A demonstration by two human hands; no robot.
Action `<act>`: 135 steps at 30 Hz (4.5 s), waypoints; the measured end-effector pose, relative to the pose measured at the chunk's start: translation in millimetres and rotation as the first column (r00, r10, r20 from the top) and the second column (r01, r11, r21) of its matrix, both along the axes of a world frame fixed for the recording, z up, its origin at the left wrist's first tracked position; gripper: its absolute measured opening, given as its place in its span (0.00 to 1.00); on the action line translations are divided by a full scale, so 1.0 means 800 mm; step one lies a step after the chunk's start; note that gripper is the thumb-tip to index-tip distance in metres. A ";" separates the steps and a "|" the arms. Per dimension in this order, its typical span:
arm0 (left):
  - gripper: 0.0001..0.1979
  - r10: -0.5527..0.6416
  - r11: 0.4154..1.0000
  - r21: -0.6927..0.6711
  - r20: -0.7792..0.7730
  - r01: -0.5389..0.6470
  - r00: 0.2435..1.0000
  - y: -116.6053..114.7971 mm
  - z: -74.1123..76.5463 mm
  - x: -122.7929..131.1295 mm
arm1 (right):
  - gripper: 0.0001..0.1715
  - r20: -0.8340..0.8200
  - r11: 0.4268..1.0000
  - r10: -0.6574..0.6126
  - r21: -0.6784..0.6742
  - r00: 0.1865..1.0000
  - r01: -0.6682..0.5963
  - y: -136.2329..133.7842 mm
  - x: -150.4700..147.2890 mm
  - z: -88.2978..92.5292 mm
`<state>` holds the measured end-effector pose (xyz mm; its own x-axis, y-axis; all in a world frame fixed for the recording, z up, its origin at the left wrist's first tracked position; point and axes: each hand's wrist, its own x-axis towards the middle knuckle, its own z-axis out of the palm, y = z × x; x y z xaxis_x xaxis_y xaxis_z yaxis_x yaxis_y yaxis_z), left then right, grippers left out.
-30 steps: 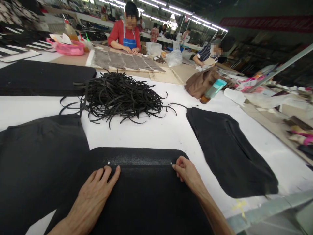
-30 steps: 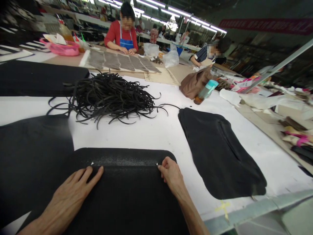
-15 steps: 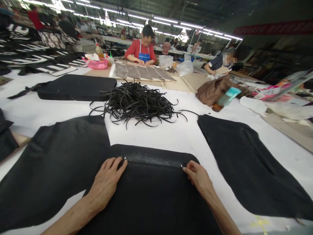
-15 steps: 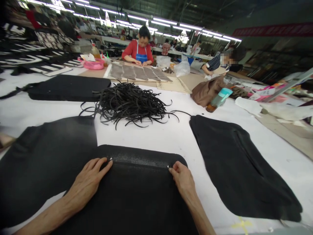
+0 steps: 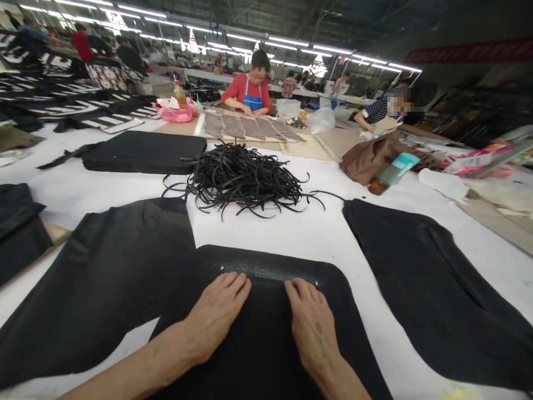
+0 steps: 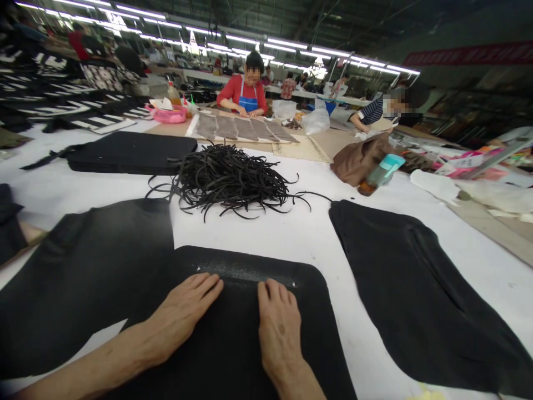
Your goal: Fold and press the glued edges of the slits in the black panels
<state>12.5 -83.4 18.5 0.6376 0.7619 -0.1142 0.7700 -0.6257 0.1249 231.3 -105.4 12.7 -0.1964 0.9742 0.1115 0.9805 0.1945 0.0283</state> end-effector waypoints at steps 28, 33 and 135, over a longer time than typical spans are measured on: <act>0.26 0.151 0.957 0.257 -0.033 -0.138 0.988 0.000 -0.058 -0.094 | 0.26 0.093 0.988 -0.126 0.104 0.988 0.116 -0.014 0.084 -0.039; 0.26 0.255 0.957 0.133 0.046 -0.259 0.966 0.006 -0.049 -0.102 | 0.18 0.137 0.977 -0.178 0.138 0.974 0.160 -0.008 0.102 -0.039; 0.04 0.759 0.598 -0.565 0.173 -0.568 0.628 0.086 -0.017 -0.050 | 0.21 -0.627 0.769 -0.595 -0.627 0.503 0.127 0.088 0.131 -0.028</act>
<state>-27.4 -14.6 4.7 0.0285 0.9106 -0.4124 0.7719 0.2420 0.5878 336.3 -35.0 -9.4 0.1206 0.8919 -0.4359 0.5422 -0.4270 -0.7236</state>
